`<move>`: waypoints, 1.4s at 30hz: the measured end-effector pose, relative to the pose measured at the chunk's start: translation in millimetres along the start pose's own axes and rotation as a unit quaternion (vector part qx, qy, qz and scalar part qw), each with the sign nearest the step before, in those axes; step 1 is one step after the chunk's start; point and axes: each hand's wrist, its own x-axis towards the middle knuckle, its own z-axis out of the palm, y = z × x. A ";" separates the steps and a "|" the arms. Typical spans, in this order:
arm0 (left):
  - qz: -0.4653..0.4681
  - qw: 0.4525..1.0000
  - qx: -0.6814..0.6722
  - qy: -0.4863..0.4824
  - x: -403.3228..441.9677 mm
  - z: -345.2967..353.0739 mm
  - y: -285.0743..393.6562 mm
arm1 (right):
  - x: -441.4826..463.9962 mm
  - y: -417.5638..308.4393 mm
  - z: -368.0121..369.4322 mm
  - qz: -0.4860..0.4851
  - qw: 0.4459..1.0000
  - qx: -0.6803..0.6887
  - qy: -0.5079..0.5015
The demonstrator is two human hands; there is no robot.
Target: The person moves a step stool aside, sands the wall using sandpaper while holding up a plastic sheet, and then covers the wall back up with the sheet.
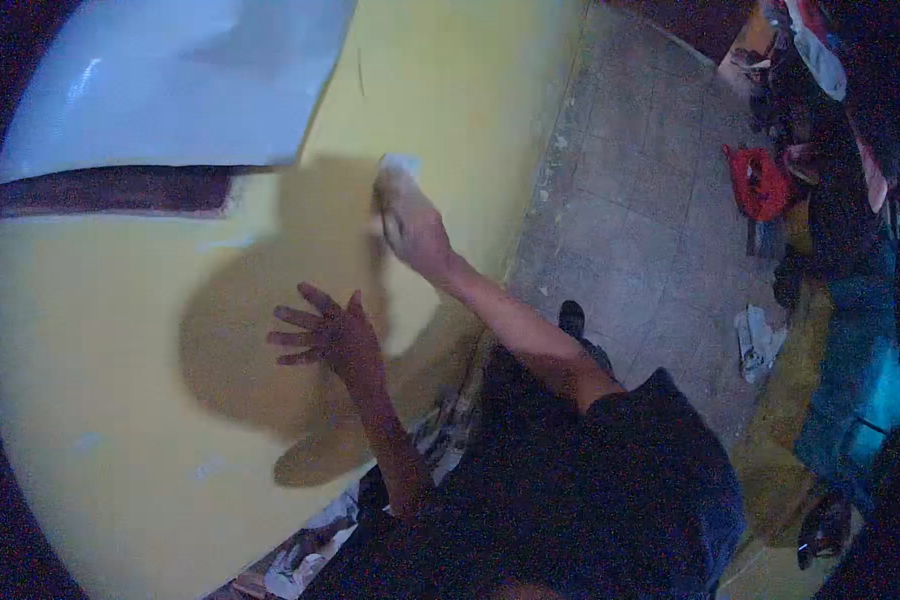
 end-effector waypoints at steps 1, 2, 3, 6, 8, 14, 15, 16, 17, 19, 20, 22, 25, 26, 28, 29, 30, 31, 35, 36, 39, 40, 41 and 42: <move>0.001 1.000 0.001 0.003 0.7 0.3 -1.6 | -3.5 -5.6 0.3 0.000 1.000 0.001 0.004; -0.004 1.000 -0.010 0.007 5.9 3.4 -4.0 | -1.5 -12.2 1.6 0.006 0.999 0.034 -0.022; -0.014 1.000 -0.022 0.006 7.5 8.2 -8.3 | -1.5 -17.0 5.9 0.011 0.996 0.066 -0.053; 0.000 0.999 -0.035 0.032 -10.3 6.6 -27.9 | -11.0 -16.4 7.4 0.004 0.999 0.054 0.002; -0.014 0.999 -0.032 0.031 -35.0 6.3 -25.5 | -23.4 -29.1 -3.8 -0.035 0.997 -0.061 0.010; -0.022 0.997 -0.063 0.038 -46.7 5.7 -33.6 | -12.0 -39.8 -7.7 -0.027 0.998 -0.004 0.048; -0.013 0.996 -0.065 0.052 -48.2 4.6 -36.4 | -10.7 -47.0 -9.8 -0.057 0.997 0.020 0.044; -0.007 0.997 -0.064 0.048 -39.4 7.1 -34.8 | -7.1 -37.9 -0.1 -0.059 0.997 0.044 0.034; -0.009 0.997 -0.063 0.034 -37.8 9.3 -34.2 | -2.3 -32.8 -2.7 -0.059 0.997 0.041 0.033; -0.018 0.998 -0.064 0.015 -43.6 10.4 -34.3 | 9.4 -22.7 -8.0 0.106 0.994 -0.002 0.032; -0.015 0.997 -0.076 0.019 -45.8 9.4 -36.6 | 18.5 -19.1 -8.3 0.075 0.993 -0.017 0.084; -0.010 0.995 -0.089 0.039 -40.3 10.6 -39.0 | 1.5 -37.0 -3.6 0.006 0.999 -0.001 0.050; -0.019 0.999 -0.050 0.011 -55.3 7.0 -38.9 | -6.2 -51.2 -17.4 -0.109 0.994 0.011 -0.008; -0.020 0.998 -0.062 0.006 -55.2 2.5 -39.5 | -1.2 -45.5 -16.3 -0.039 0.998 0.038 0.025; -0.030 0.997 -0.072 0.009 -52.6 -1.2 -40.6 | 1.1 -44.7 -10.5 0.023 0.995 0.070 0.060; -0.030 0.997 -0.073 0.000 -51.6 -1.9 -41.2 | -4.5 -53.0 -9.3 -0.036 0.996 0.059 0.049; -0.026 0.997 -0.074 -0.011 -50.4 -2.1 -42.9 | -9.6 -62.3 -10.0 -0.091 0.994 0.045 0.039; -0.022 0.997 -0.073 -0.009 -48.7 -1.9 -45.0 | -13.3 -69.7 -10.9 -0.089 0.994 0.044 0.043; -0.027 0.997 -0.066 0.011 -60.6 -3.1 -30.6 | -15.8 -64.2 -26.7 -0.109 0.991 0.070 -0.025; -0.020 0.997 -0.070 0.029 -58.9 -1.1 -28.1 | -13.4 -67.4 -26.8 -0.131 0.991 0.040 -0.013; -0.029 0.997 -0.066 -0.008 -63.2 -6.4 -24.1 | -20.5 -61.3 -22.3 -0.128 0.992 0.007 -0.002; -0.029 0.997 -0.067 -0.007 -64.4 -7.7 -22.4 | -20.7 -56.4 -20.8 -0.116 0.993 0.003 -0.013; -0.022 0.997 -0.072 -0.001 -66.6 -7.9 -22.2 | -18.6 -55.9 -21.6 -0.118 0.993 0.005 -0.014; -0.018 0.997 -0.075 0.004 -69.0 -5.0 -24.8 | -18.5 -56.8 -18.0 -0.131 0.991 -0.001 0.005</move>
